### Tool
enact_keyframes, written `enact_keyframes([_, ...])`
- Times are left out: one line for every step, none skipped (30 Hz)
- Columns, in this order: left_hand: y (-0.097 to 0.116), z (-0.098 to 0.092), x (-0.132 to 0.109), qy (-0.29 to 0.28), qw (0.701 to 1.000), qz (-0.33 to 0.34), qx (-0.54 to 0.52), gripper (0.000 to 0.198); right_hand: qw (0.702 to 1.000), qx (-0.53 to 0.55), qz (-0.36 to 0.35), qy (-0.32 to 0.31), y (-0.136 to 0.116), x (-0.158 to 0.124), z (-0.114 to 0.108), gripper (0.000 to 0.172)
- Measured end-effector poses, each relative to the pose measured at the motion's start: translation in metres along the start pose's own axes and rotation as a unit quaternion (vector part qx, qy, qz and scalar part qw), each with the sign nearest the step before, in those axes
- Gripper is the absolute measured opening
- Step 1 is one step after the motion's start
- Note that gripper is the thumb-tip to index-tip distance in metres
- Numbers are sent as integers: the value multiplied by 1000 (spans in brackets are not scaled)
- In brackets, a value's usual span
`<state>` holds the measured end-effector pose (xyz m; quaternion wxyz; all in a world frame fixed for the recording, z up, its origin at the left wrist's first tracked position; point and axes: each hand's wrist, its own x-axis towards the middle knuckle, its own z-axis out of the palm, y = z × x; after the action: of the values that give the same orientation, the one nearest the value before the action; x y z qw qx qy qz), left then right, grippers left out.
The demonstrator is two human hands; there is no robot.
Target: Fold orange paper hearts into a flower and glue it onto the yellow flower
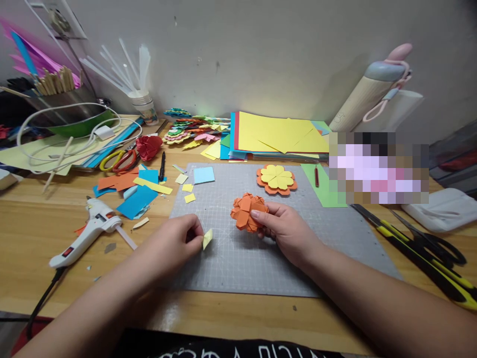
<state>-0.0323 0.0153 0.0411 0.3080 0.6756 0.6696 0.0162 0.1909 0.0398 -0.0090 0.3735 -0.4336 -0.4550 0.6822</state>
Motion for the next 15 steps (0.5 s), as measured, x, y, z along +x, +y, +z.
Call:
enact_keyframes([0,-1,0,9,1000,-6,-8,8,1000,0,0,-1,0,0,0,23])
enact_keyframes([-1,-2,-1,18,1000,-11,-19,7,1000,0,0,-2,0,0,0,23])
enact_keyframes([-3,-3,-1,24,999,-13,-32,7,1000,0,1,-3,0,0,0,24])
enact_keyframes([-5,-3,-1,30,998,-12,-47,7,1000,0,2,-3,0,0,0,24])
enact_keyframes([-8,-3,0,33,997,-9,-63,8,1000,0,1,-2,-1,0,0,24])
enact_keyframes([-10,-2,0,36,996,-6,-83,7,1000,0,1,-1,-1,0,0,24])
enact_keyframes([-13,-2,1,36,994,-2,-106,7,1000,-1,0,1,-1,-1,0,24])
enact_keyframes([-15,-2,1,34,990,4,-136,7,1000,-3,0,3,-2,-1,0,25])
enact_keyframes([-17,-1,2,35,985,10,-168,10,1000,-4,3,4,-3,-1,1,25])
enact_keyframes([-18,-1,2,38,979,18,-199,14,1000,-4,9,6,-3,-2,1,25])
enact_keyframes([-18,-1,2,46,973,27,-224,18,1000,-2,19,8,-4,-2,2,25])
enact_keyframes([-18,-1,2,56,968,34,-241,21,1000,-1,30,9,-5,-3,3,25])
enact_keyframes([-17,-1,2,64,964,42,-254,23,999,0,40,9,-6,-4,4,26])
enact_keyframes([-15,-1,1,72,960,49,-265,23,999,0,48,7,-6,-5,4,25])
enact_keyframes([-14,-1,1,75,957,53,-274,23,999,-2,53,4,-7,-5,5,25])
